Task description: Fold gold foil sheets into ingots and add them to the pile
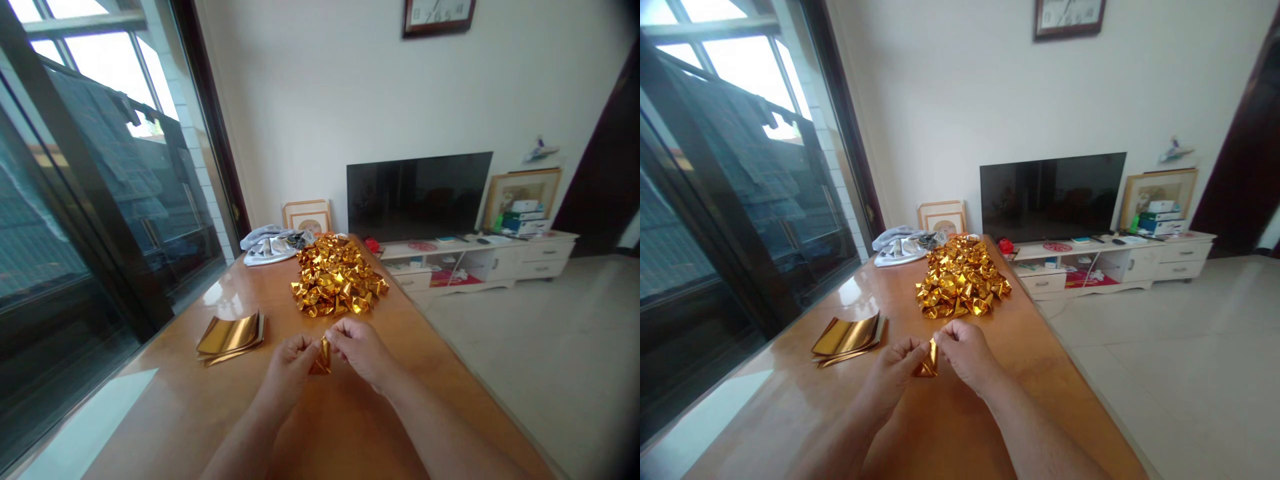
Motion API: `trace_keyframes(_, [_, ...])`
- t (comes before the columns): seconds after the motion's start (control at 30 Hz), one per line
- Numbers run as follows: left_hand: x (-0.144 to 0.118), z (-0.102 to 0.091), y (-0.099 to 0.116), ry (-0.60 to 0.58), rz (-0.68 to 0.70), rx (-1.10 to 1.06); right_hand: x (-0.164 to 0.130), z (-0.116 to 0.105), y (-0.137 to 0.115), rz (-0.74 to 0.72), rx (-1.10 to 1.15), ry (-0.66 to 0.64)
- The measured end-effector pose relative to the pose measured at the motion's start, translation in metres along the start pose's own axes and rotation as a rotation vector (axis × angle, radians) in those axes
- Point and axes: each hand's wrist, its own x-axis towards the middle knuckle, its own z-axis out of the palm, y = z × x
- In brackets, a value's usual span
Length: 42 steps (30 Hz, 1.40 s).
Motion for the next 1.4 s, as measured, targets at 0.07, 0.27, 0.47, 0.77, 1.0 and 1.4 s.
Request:
trace_keyframes(0.07, [0.0, -0.002, -0.001, -0.022, -0.006, 0.01, 0.001, -0.001, 0.001, -0.04, -0.046, -0.013])
trace_keyframes(0.27, [-0.001, -0.003, 0.001, -0.128, -0.046, -0.06, -0.001, -0.002, -0.002, -0.109, -0.099, -0.016])
trace_keyframes(0.47, [-0.002, 0.0, 0.0, -0.178, -0.084, -0.151, -0.001, 0.001, -0.006, -0.155, -0.143, 0.065])
trace_keyframes(0.77, [0.009, -0.007, -0.012, -0.106, -0.039, -0.088, 0.006, -0.005, 0.004, -0.037, -0.074, 0.018])
trace_keyframes(1.0, [0.008, -0.008, -0.009, -0.115, -0.036, -0.143, 0.009, -0.01, 0.008, 0.025, 0.016, 0.179])
trace_keyframes(1.4, [0.004, -0.013, -0.006, -0.056, -0.145, -0.454, 0.004, -0.004, 0.002, -0.073, -0.014, 0.164])
